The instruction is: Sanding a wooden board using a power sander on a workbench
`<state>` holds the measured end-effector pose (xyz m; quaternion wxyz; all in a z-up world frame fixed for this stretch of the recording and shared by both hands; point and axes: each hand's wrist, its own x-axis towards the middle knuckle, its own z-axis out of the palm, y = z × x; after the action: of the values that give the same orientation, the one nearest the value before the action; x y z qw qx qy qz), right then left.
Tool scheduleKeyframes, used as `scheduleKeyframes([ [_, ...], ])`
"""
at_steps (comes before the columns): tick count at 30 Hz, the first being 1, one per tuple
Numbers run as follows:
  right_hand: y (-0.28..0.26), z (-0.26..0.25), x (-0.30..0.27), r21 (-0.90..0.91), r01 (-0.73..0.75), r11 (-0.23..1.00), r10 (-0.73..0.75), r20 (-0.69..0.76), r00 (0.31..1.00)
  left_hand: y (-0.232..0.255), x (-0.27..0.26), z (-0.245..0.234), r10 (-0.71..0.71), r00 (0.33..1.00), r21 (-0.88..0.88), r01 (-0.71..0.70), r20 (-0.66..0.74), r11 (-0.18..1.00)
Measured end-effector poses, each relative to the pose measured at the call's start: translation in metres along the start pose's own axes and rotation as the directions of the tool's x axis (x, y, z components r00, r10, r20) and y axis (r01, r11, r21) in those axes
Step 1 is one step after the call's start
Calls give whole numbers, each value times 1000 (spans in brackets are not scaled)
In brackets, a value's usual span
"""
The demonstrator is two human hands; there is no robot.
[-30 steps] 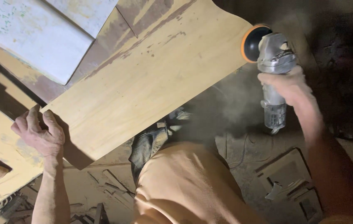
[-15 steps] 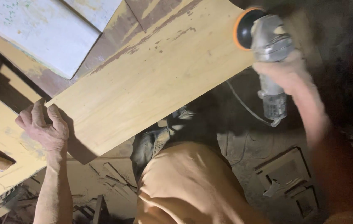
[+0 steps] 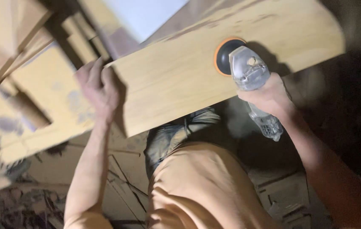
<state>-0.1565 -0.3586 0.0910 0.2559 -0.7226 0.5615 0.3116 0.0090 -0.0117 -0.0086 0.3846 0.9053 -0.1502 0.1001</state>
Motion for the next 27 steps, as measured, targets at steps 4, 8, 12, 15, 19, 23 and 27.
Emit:
scheduleKeyframes([
  [4, -48, 24, -83, -68, -76, 995, 75, -14, 997, -35, -11, -12, -116, 992, -376, 130, 58, 917],
  [8, -76, 86, -112, -213, -98, 972, 97, -17, 995, -51, -37, -28, -316, 930, -460, 367, 188, 808],
  [12, -75, 102, -146, -187, 163, 969, -144, 111, 983, -11, -94, -75, -399, 882, -497, 472, 252, 728],
  [15, -72, 106, -149, -120, 229, 966, -205, 183, 962, -17, -155, -91, -485, 789, -371, 609, 377, 701],
  [19, -82, 89, -153, -267, 284, 921, -250, 153, 956, -29, -209, -78, -462, 730, -424, 675, 503, 604],
  [23, -91, 70, -154, -438, 340, 832, -321, 120, 939, -18, -195, -84, -474, 674, -476, 737, 567, 479],
  [27, -75, 112, -104, -303, 161, 939, -150, 57, 987, -25, -197, -82, -447, 668, -530, 744, 595, 407],
])
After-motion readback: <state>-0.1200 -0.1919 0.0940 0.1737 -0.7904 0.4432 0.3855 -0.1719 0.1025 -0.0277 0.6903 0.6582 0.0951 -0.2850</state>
